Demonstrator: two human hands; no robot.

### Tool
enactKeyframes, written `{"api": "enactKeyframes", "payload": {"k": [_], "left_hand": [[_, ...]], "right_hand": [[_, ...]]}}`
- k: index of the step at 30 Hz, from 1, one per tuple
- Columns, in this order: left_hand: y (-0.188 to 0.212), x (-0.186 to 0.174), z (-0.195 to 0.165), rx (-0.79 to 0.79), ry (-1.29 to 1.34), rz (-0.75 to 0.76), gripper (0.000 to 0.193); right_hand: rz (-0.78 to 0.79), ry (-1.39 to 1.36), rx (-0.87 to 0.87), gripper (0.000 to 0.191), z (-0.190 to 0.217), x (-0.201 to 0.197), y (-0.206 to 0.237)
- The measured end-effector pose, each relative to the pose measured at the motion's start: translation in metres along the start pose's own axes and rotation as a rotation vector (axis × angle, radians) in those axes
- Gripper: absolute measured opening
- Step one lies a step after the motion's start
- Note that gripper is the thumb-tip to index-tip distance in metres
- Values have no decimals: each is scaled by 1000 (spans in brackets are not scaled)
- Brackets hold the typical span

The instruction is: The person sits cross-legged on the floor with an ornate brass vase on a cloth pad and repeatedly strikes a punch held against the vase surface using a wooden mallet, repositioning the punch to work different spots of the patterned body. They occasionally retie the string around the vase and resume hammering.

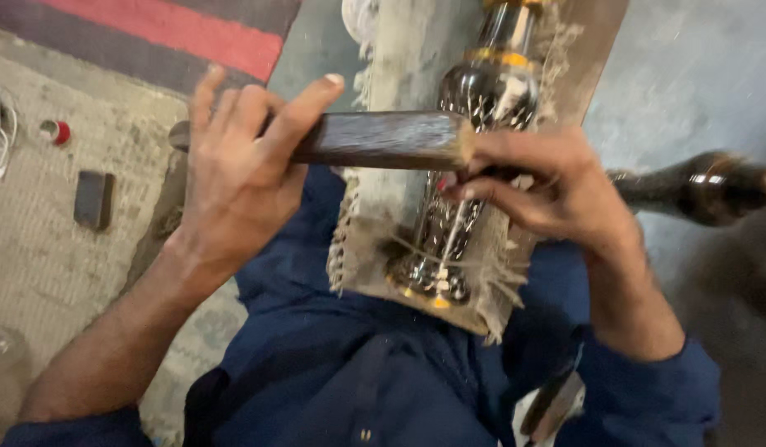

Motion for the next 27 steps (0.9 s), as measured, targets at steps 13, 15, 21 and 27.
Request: {"api": "enactKeyframes", "payload": {"k": [13, 15, 21, 27], "left_hand": [[10, 9, 15, -106, 217, -41, 75], [9, 10, 15, -107, 231, -38, 76], [10, 11, 15, -113, 213, -43, 75], [7, 12, 17, -153, 326, -55, 77]], "right_hand": [[-13, 65, -29, 30, -9, -4, 5], [-26, 70, -27, 31, -10, -5, 5], [-52, 136, 17, 31, -7, -4, 6], [-60, 19, 59, 30, -2, -3, 3]]}}
Point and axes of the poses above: each hand's wrist, its own y-axis away from the middle knuckle, its own x-axis out of the palm, z = x × y, the point moved 7 cm from there along -y, towards the middle knuckle, and after that the axes turned 9 degrees about -z, right-handed, at the moved point
